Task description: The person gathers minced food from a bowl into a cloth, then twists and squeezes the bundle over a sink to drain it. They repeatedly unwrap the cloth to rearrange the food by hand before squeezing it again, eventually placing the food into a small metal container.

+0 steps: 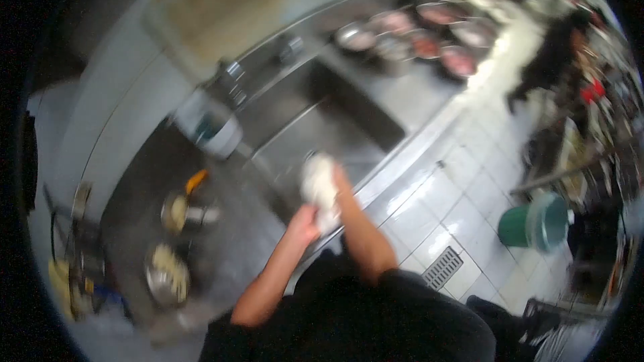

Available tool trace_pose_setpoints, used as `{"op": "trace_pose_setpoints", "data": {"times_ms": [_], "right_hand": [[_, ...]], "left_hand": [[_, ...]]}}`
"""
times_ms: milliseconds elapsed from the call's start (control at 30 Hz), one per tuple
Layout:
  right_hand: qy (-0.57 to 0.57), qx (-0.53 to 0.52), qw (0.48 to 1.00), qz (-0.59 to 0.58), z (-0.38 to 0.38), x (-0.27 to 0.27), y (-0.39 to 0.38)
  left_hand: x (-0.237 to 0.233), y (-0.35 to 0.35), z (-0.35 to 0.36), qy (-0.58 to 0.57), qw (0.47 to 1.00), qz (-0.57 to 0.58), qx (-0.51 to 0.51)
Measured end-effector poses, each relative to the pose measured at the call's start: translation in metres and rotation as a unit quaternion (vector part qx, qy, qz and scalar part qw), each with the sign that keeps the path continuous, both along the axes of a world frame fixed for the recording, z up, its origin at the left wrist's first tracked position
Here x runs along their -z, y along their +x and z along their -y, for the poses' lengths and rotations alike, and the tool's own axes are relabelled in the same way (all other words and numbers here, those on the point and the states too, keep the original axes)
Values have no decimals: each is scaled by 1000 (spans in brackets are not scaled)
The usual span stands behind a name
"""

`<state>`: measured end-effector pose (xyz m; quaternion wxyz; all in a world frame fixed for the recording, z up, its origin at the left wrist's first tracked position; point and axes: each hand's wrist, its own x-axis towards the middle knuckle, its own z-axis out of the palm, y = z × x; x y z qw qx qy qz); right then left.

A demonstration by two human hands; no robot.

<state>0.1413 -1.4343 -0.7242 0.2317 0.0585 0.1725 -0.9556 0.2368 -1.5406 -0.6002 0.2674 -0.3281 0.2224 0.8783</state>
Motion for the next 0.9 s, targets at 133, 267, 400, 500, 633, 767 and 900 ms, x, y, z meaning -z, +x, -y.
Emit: {"op": "trace_pose_setpoints", "data": {"times_ms": [133,267,400,500,633,767,900], "right_hand": [[-3,12,1000,25,21,57,8],[-63,-37,996,47,21,39,27],[-31,-30,999,11,28,-2,46],[95,29,993,-64,40,-25,48],[132,80,973,-173,51,-28,56],[176,67,970,-150,53,-44,69],[196,50,969,-141,56,-52,79]], "left_hand": [[6,20,6,-356,932,-73,1],[-11,44,1,-632,734,-241,62],[-21,58,9,-639,638,-424,65],[-22,50,42,-689,490,-497,196],[-44,36,60,-758,327,-490,281],[-94,21,44,-731,62,-661,159],[-104,10,44,-616,60,-736,273]]}}
